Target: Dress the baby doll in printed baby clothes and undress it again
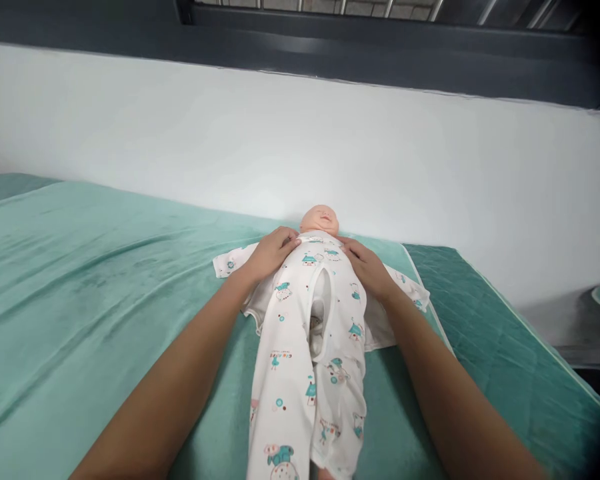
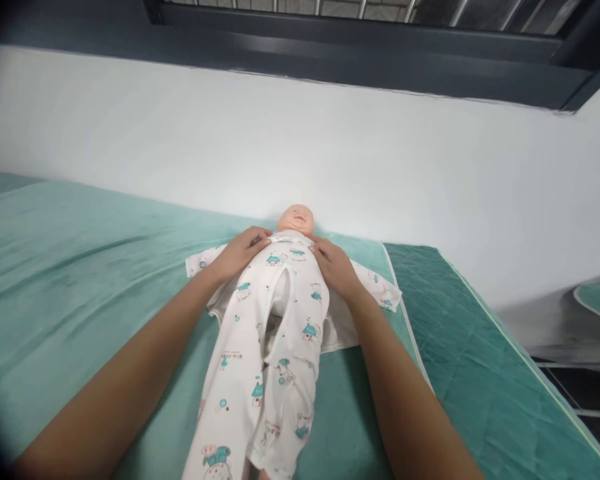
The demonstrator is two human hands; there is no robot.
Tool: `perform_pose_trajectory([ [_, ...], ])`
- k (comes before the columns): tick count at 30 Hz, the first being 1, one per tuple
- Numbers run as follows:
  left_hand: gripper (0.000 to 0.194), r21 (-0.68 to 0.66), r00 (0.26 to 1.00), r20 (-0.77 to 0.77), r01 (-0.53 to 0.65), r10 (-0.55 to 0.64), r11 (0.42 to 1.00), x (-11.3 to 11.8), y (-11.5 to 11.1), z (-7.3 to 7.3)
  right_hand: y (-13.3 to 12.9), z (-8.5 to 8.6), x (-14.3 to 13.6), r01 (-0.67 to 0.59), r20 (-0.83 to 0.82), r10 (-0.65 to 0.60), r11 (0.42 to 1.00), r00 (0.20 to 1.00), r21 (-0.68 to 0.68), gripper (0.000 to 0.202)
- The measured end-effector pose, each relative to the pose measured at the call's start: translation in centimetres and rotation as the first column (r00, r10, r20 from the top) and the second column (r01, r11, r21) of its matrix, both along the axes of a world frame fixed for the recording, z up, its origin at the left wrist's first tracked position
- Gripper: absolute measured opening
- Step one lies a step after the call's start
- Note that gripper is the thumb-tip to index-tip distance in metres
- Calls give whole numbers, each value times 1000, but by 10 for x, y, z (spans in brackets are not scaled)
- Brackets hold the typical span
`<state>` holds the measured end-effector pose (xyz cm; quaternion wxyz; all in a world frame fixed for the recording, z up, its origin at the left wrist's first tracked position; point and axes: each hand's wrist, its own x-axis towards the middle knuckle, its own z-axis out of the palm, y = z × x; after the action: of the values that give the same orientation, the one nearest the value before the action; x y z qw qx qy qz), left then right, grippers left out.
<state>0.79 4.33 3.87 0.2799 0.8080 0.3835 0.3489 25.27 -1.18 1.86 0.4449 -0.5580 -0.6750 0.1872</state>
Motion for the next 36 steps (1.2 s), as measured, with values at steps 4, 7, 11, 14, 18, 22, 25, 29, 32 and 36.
perform_pose_trajectory([
  [4, 24, -86, 990, 38, -129, 132, 988, 6, 12, 5, 10, 4, 2, 120, 135, -113, 992, 984, -44, 35],
  [7, 24, -103, 976, 48, -205, 211, 973, 13, 23, 4, 20, 5, 3, 226, 183, -214, 973, 959, -47, 37],
  [11, 21, -84, 957, 11, -287, 289, 954, 20, 32, -1, 30, 3, 3, 265, 166, -249, 961, 954, -79, 37],
  [14, 19, -90, 956, -15, -293, 293, 952, 21, 33, -6, 31, 1, 2, 266, 138, -251, 958, 958, -106, 38],
  [18, 13, -105, 984, 56, -160, 166, 982, 15, 30, -12, 27, -6, 0, 202, -17, -204, 975, 979, -88, 30],
  [22, 32, -1, 999, 21, -32, 32, 999, 7, 26, -18, 18, -11, -2, 57, -165, -56, 998, 985, 4, 27],
  [25, 37, 26, 1000, -13, 13, -12, 1000, 2, 21, -18, 12, -11, -2, 8, -176, -4, 1000, 984, 26, 28],
  [29, 40, 43, 999, -13, 38, -38, 998, -2, 11, -17, 4, -11, 1, -35, -137, 41, 998, 990, 46, 30],
  [32, 40, 62, 999, 4, 42, -42, 997, -4, 5, -18, -1, -12, 4, -41, -70, 46, 997, 997, 65, 33],
  [36, 39, 109, 999, 17, 31, -34, 994, -9, -5, -21, -11, -17, 9, 5, -20, -3, 996, 1000, 85, 34],
])
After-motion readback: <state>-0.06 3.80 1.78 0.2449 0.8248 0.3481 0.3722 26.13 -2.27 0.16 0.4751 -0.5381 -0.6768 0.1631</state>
